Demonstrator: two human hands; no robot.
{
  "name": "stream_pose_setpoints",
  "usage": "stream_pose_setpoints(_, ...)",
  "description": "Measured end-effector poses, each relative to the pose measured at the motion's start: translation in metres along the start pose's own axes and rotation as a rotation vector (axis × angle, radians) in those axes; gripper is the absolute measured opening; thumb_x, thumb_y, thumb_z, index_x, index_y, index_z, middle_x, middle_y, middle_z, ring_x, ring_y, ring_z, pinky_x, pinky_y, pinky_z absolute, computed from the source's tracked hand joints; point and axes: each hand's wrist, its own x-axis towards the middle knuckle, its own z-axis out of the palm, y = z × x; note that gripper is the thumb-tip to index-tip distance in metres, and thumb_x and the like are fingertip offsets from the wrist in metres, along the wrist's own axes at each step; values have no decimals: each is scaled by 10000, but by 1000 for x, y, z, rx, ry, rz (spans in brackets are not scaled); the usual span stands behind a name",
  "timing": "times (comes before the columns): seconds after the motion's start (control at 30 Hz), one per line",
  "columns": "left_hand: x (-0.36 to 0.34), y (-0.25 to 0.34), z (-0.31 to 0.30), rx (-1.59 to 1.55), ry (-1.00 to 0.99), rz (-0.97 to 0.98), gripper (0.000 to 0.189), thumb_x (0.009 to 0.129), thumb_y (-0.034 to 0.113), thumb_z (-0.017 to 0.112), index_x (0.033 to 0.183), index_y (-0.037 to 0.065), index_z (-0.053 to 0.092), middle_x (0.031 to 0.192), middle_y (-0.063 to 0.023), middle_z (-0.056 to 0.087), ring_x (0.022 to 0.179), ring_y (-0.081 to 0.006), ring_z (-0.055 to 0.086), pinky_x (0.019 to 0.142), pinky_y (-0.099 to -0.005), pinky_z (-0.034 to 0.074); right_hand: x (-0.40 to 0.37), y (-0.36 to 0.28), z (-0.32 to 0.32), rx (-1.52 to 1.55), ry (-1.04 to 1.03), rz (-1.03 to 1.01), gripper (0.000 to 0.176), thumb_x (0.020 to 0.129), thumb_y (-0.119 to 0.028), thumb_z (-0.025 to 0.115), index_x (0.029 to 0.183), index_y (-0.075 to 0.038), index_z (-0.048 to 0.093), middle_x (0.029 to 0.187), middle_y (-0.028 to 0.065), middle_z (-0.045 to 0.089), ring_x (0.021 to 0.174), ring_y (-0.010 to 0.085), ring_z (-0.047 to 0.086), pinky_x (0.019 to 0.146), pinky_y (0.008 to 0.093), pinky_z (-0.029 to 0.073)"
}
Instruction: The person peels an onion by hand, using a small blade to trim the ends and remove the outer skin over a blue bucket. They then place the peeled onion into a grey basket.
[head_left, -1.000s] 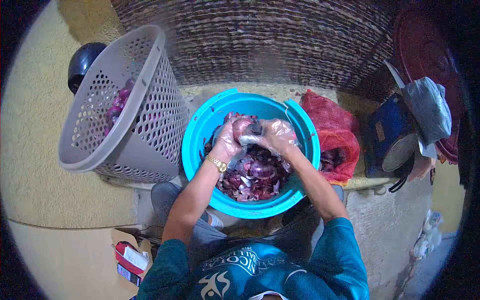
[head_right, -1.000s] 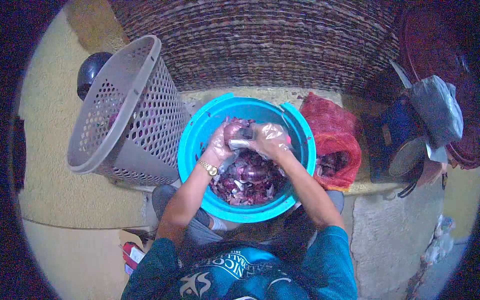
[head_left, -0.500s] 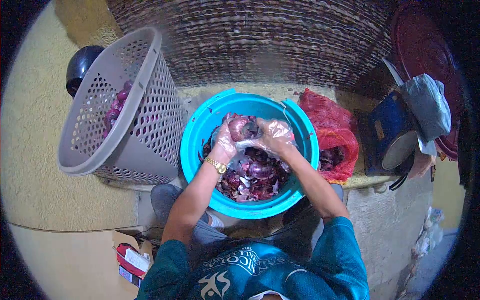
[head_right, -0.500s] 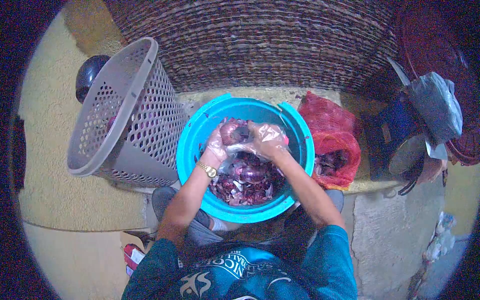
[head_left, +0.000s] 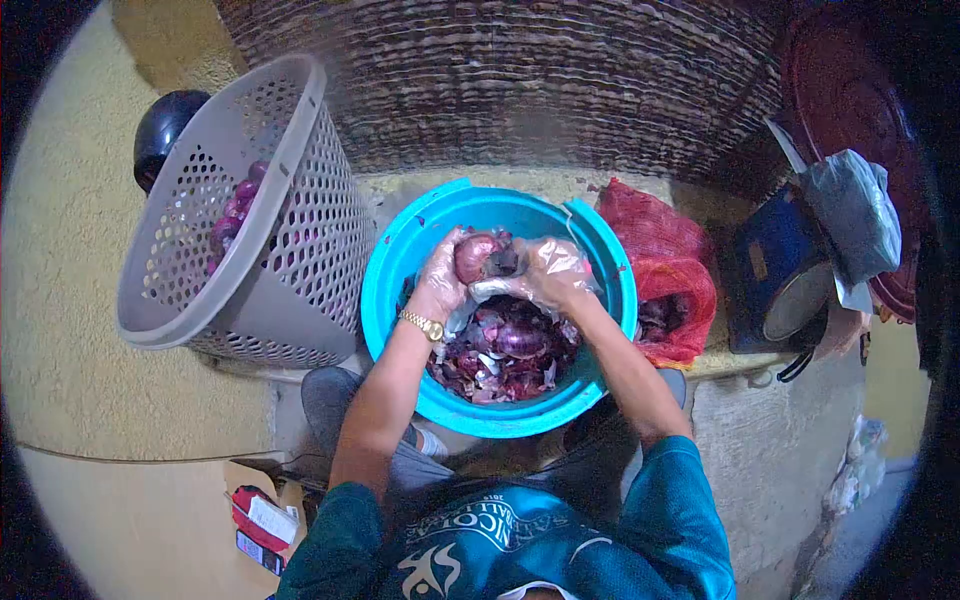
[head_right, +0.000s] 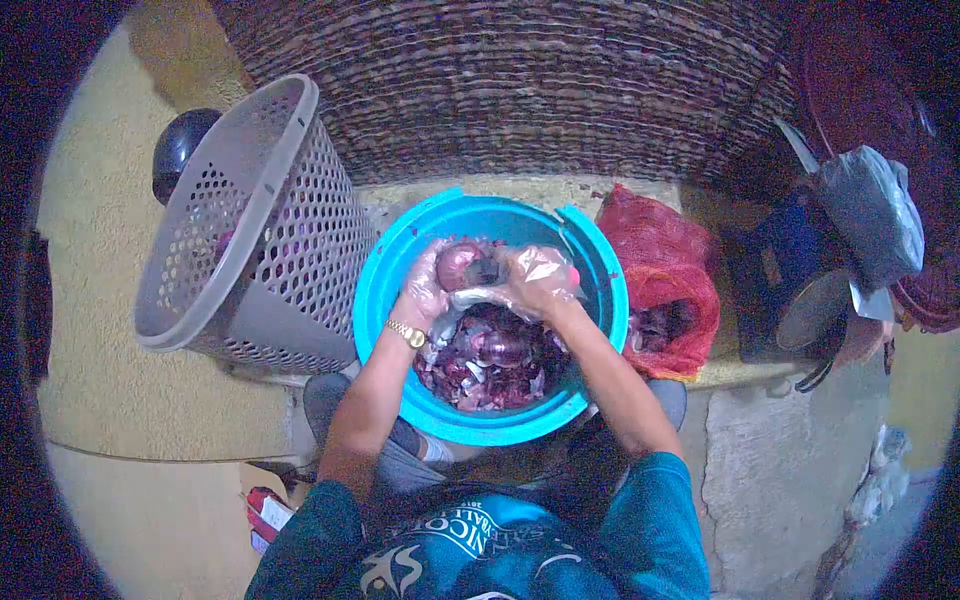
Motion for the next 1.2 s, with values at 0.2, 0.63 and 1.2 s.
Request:
stream_pose_setpoints(0.2,-2,-5,10,-48,-11,-42,266,905,327,574,931,70,638,963,-135,700,870,-298,670,835,-440,548,-4,-9,2,72,46,10,704,730,-697,649,994,-45,639,770,222,657,721,407,655,669,498,509)
stream_pose_setpoints(0.63,0,-9,8,-169,8,160,288,879,334,554,1032,97,606,1003,-141,663,897,-296,652,845,-456,546,-3,-23,-5,304,35,84,770,786,-746,527,1026,-24,646,837,243,662,822,418,648,736,507,498)
stream_pose_setpoints(1.2,-7,-20,19,-289,-15,303,300,880,363,539,957,77,583,911,-141,657,862,-295,641,818,-452,540,-1,-22,12,259,84,67,760,782,-748,536,924,-12,662,797,258,655,791,434,648,718,502,505)
